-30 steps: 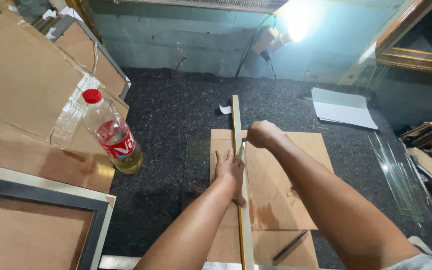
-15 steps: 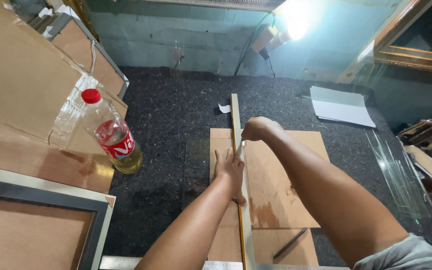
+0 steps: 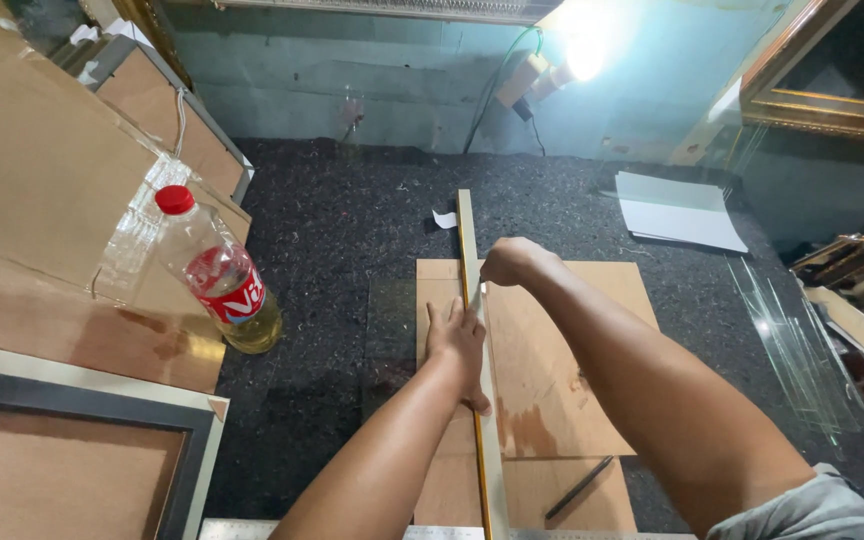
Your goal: Measuring, marking, and cutting a piece of glass for a picture frame using a ruler and glass cutter.
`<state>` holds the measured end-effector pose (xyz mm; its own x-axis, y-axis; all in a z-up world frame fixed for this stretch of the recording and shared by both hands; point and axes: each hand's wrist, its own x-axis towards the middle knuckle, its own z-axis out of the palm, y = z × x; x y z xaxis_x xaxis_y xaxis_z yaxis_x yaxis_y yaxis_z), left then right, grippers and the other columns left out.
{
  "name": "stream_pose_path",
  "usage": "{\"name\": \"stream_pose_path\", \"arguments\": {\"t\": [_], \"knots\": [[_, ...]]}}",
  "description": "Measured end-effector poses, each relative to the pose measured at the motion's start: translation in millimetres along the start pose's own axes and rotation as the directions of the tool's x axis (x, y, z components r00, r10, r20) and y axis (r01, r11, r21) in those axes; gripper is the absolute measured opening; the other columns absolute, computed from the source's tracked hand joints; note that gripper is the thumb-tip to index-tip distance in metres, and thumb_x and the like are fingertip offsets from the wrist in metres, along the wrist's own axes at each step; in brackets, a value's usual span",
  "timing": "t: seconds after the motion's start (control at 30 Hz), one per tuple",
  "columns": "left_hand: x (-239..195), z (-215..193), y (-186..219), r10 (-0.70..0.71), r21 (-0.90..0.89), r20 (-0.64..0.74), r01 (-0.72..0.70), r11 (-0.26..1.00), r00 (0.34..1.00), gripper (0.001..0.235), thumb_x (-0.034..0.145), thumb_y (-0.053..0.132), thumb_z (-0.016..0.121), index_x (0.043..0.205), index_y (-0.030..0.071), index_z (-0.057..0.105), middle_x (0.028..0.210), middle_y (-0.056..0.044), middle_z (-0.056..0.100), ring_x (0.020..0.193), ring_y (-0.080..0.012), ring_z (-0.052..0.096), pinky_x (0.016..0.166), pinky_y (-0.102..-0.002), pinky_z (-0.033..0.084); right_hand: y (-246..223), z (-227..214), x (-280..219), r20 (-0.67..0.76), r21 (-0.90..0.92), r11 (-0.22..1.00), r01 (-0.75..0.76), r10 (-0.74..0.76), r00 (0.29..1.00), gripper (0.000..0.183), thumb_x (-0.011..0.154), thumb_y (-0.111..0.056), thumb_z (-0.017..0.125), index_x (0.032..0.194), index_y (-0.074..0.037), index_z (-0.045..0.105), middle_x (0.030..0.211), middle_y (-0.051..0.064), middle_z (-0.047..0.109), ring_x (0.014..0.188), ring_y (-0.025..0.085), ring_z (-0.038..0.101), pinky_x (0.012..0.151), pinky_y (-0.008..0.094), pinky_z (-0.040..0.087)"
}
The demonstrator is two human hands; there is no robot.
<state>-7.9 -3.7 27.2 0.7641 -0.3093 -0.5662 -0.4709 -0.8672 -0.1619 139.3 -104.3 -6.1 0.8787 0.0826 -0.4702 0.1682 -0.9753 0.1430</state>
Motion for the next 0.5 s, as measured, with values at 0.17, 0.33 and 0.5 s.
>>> {"name": "stream_pose_path", "arguments": {"t": [0.17,0.33,0.5], "knots": [[16.5,9.7,1.9,0.004,0.005,-0.011,-0.004,1.0,1.0,0.099,0.06,0.044,0.07,0.138,0.012,0.017,0.146,-0.008,0.011,0.134,-0.0327,-0.004,0.1,-0.066,0.007,12.8,58.5,97.5,-0.03,0.082,0.995,-0.055,0.058,0.998,0.041,0.074,-0.047,0.052,0.099,-0.018,0.065,0.095,0.003,0.066,0.092,0.019,0.062,0.075,0.035,0.053],[18.4,13.8,0.9,0.02,0.038,-0.012,-0.019,0.999,1.0,0.109,0.052,0.067,0.06,0.138,0.014,0.019,0.146,-0.005,0.014,0.135,-0.029,-0.001,0.102,-0.062,0.008,-0.3,13.5,21.4,0.061,-0.096,0.994,0.059,-0.053,0.997,0.035,0.081,-0.034,0.046,0.107,-0.018,0.062,0.11,0.005,0.062,0.103,0.024,0.058,0.084,0.038,0.05],[15.2,9.8,-1.6,0.019,0.041,-0.011,-0.018,0.999,1.0,0.109,0.053,0.068,0.057,0.138,0.013,0.019,0.146,-0.005,0.015,0.135,-0.0288,0.0,0.103,-0.061,0.008,13.2,68.3,108.0,-0.015,0.049,0.999,0.018,-0.017,1.0,0.036,0.078,-0.039,0.05,0.101,-0.016,0.065,0.099,0.005,0.066,0.093,0.021,0.062,0.076,0.037,0.053]]}}
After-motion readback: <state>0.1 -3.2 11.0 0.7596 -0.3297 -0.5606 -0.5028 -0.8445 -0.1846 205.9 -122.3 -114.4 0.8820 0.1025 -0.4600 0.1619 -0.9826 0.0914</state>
